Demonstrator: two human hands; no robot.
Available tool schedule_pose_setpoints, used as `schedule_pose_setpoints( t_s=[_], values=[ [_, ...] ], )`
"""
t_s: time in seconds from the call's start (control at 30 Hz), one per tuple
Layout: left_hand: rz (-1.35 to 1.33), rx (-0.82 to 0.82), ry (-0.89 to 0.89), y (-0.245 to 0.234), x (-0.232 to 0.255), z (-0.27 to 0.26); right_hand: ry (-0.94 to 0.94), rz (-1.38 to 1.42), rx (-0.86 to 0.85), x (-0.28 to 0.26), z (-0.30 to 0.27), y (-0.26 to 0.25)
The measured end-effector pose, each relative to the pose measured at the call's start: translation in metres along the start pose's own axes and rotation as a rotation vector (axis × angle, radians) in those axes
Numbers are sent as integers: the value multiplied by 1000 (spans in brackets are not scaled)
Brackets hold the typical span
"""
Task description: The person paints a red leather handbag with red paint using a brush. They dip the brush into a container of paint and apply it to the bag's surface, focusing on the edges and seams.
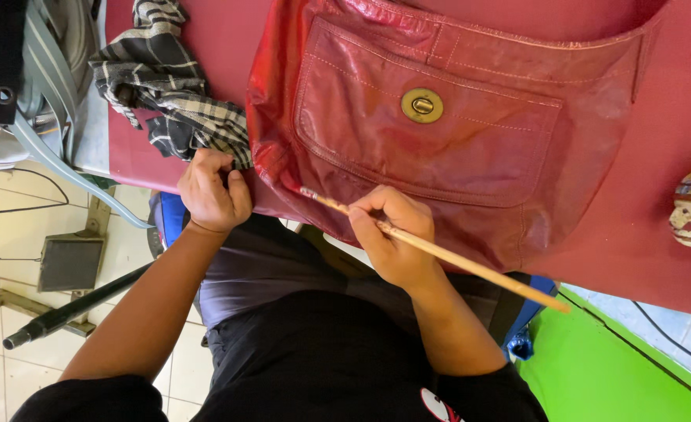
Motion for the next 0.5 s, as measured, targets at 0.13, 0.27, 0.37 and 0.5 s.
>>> schedule_pose_setpoints(
  t_s=[0.13,0.27,0.37,0.5],
  values=[
    [-2,6,-4,-1,2,1,-17,-3,30,-2,-1,2],
    [-7,14,4,1,2,4,-36,17,-14,-5,0,4],
    [-2,17,8,-1,4,5,-73,1,-33,-13,4,7],
    [-12,25,15,-1,6,8,-115,-8,-80,-14,-1,10]
  ],
)
Point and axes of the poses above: each hand's wrist, its own z-axis towards the middle knuckle, its own y-axis out of the palm, x = y × z, the point moved 1 cm from there along z, towards the middle knuckle, and after that the axes turned 8 degrees about x, right-handed, at the moved point
